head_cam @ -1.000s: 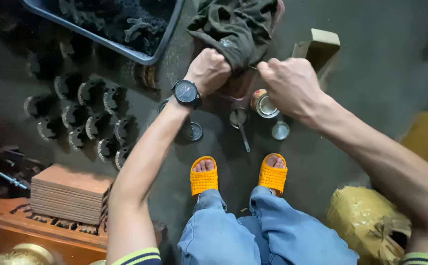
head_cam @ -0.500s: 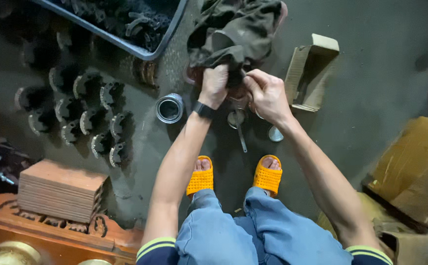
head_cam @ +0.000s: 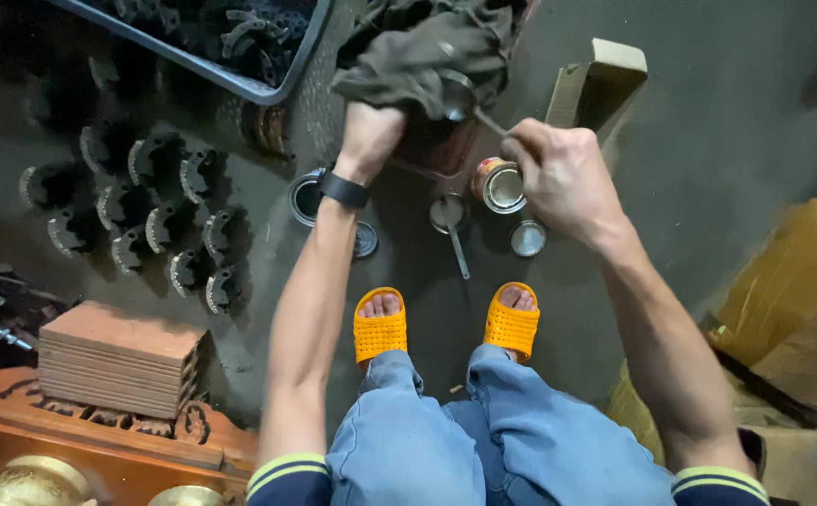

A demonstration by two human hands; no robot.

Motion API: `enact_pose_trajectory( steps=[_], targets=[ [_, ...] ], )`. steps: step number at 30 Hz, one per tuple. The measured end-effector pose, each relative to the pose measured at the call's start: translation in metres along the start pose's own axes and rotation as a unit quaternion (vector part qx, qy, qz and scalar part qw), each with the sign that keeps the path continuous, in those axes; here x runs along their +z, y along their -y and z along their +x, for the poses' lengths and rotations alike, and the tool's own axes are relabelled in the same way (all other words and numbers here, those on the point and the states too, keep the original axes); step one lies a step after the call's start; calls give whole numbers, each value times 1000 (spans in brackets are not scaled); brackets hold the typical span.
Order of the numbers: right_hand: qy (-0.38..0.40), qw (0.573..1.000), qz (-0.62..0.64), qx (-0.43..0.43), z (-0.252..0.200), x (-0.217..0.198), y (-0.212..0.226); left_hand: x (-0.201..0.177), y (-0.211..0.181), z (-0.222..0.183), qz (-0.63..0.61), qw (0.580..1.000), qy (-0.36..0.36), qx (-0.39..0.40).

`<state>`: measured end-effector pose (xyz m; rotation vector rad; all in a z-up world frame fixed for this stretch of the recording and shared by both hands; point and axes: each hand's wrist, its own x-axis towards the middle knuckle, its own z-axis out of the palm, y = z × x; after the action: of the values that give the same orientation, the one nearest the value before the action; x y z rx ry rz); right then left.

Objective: The person uses a spoon to scoop a white paste from a small container into a metal lid, adds a dark substance from a cloth, and stirs the mixture by hand using the spoon.

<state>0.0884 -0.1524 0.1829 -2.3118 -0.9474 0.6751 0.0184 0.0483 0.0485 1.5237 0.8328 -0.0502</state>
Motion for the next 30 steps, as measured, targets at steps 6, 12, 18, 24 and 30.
enact_pose_trajectory(
  steps=[6, 12, 18, 24, 30],
  targets=[
    [-145, 982, 123, -14, 5, 41, -12, 35, 10, 18, -105, 989, -66, 74],
    [-44, 991, -122, 41, -55, -18, -34, 8, 28, 71, 104, 928, -9, 358],
    [-175, 934, 279, 138, -112, 12, -44, 13, -39, 22, 643, 726, 101, 222],
    [-259, 861, 407, 161, -127, 75, -35, 7, -81, -111, 274, 870, 227, 341],
    [-73, 900, 429, 7, -123, 138, -33, 43, -24, -168, 3, 933, 353, 70]
  ],
)
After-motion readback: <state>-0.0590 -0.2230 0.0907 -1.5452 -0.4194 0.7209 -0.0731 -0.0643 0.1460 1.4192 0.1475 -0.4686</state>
